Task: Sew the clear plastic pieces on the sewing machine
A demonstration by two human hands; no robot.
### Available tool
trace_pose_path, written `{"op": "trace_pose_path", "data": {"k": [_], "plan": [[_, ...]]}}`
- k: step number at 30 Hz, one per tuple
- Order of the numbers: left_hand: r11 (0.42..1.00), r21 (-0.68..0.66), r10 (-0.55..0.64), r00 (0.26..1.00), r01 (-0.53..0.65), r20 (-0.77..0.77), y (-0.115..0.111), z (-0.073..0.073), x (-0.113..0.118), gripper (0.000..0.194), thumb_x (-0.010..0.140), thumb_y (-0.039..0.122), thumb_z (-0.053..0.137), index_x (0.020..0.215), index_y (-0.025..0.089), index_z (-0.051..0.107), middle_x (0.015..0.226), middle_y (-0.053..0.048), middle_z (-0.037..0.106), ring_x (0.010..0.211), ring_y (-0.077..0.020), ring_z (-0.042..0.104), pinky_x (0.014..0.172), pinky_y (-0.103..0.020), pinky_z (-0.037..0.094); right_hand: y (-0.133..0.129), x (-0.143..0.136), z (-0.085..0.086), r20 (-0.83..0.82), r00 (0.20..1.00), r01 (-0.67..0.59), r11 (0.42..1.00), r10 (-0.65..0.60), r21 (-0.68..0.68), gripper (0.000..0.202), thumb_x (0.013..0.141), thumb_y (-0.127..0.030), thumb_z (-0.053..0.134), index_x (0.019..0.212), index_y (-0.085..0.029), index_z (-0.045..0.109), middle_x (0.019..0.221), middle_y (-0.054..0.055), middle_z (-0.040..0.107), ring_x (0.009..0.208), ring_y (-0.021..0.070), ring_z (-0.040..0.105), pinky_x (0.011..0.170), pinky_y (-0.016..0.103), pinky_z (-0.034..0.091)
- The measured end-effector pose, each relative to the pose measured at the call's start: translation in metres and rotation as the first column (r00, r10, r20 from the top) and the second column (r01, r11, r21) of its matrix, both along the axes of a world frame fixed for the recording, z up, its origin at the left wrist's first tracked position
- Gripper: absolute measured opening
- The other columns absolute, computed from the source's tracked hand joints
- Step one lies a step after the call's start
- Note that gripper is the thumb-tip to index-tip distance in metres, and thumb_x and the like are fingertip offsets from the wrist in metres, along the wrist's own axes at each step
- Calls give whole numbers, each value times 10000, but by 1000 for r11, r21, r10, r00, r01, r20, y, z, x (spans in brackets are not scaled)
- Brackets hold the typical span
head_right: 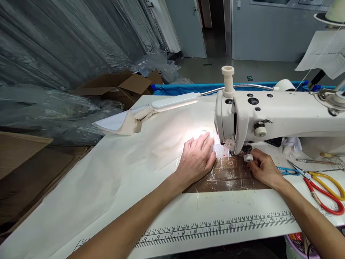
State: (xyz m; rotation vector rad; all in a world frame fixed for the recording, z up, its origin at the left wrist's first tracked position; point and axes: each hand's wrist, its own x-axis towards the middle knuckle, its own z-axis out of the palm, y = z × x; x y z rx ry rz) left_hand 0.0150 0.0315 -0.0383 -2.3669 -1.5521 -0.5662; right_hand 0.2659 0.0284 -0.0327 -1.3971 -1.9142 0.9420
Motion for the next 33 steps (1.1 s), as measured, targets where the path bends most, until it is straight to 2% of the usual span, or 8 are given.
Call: {"op": "trace_pose_path", "data": {"k": [5, 7, 10, 17, 22, 27, 30, 33], "plan": [[959, -85, -272, 962, 269, -27, 4, 4, -1, 364, 955, 176, 328, 1276, 141, 495, 1347, -158, 572, 1280, -295, 514, 1044, -506, 372, -1, -3, 3, 54, 998, -47, 995, 42, 91, 240, 868, -350, 467, 717, -210, 591, 638, 15, 582, 589, 165, 546, 539, 280, 443], [943, -148, -307, 951, 299, -39, 5, 5, -1, 357, 981, 206, 300, 1268, 153, 505, 1329, -139, 586, 1293, -293, 501, 1027, -496, 383, -2, -4, 3, 56, 996, -70, 990, 63, 124, 223, 866, -314, 454, 743, -204, 603, 656, 15, 590, 606, 166, 553, 568, 286, 447], [952, -168, -272, 960, 257, -68, 6, 6, 0, 342, 990, 232, 303, 1231, 158, 534, 1271, -137, 616, 1231, -290, 542, 976, -474, 413, -3, -5, 5, 69, 995, -75, 989, 66, 130, 230, 866, -299, 438, 746, -204, 608, 682, 24, 608, 617, 172, 555, 579, 295, 447], [989, -6, -146, 978, 147, -147, 0, 8, 6, 247, 949, 190, 381, 1117, 164, 560, 1153, -119, 663, 906, -238, 626, 863, -433, 449, -4, -8, 11, 110, 993, -69, 985, 52, 160, 254, 853, -315, 417, 745, -206, 619, 705, 36, 618, 622, 177, 558, 592, 303, 445], [989, -19, -150, 982, 149, -114, 1, 4, 5, 256, 965, 220, 367, 1132, 178, 557, 1197, -107, 653, 947, -230, 622, 892, -418, 444, -4, -8, 8, 134, 991, -33, 988, 13, 153, 276, 852, -344, 416, 733, -208, 624, 666, 29, 610, 576, 169, 526, 558, 298, 422], [991, 32, -129, 991, 130, -44, 2, 3, 4, 327, 987, 320, 373, 1210, 146, 538, 1339, -161, 575, 1167, -274, 562, 973, -448, 400, -3, -8, 5, 118, 993, -46, 980, 23, 194, 279, 861, -321, 422, 794, -195, 662, 686, 37, 633, 585, 176, 544, 570, 301, 428], [992, 113, -49, 999, 48, 6, 1, 6, 4, 338, 981, 337, 401, 1208, 136, 552, 1302, -166, 601, 1063, -284, 601, 896, -443, 408, -3, -7, 5, 136, 990, -51, 977, 24, 205, 270, 878, -279, 437, 848, -201, 693, 765, 45, 676, 639, 184, 594, 605, 300, 459], [996, 62, 59, 998, -58, -3, 0, 7, 4, 287, 973, 272, 386, 1142, 151, 584, 1225, -144, 641, 933, -270, 613, 805, -417, 414, -5, -6, 6, 171, 984, -85, 969, 46, 233, 249, 899, -250, 466, 887, -207, 712, 769, 45, 686, 639, 186, 612, 600, 298, 475]]}}
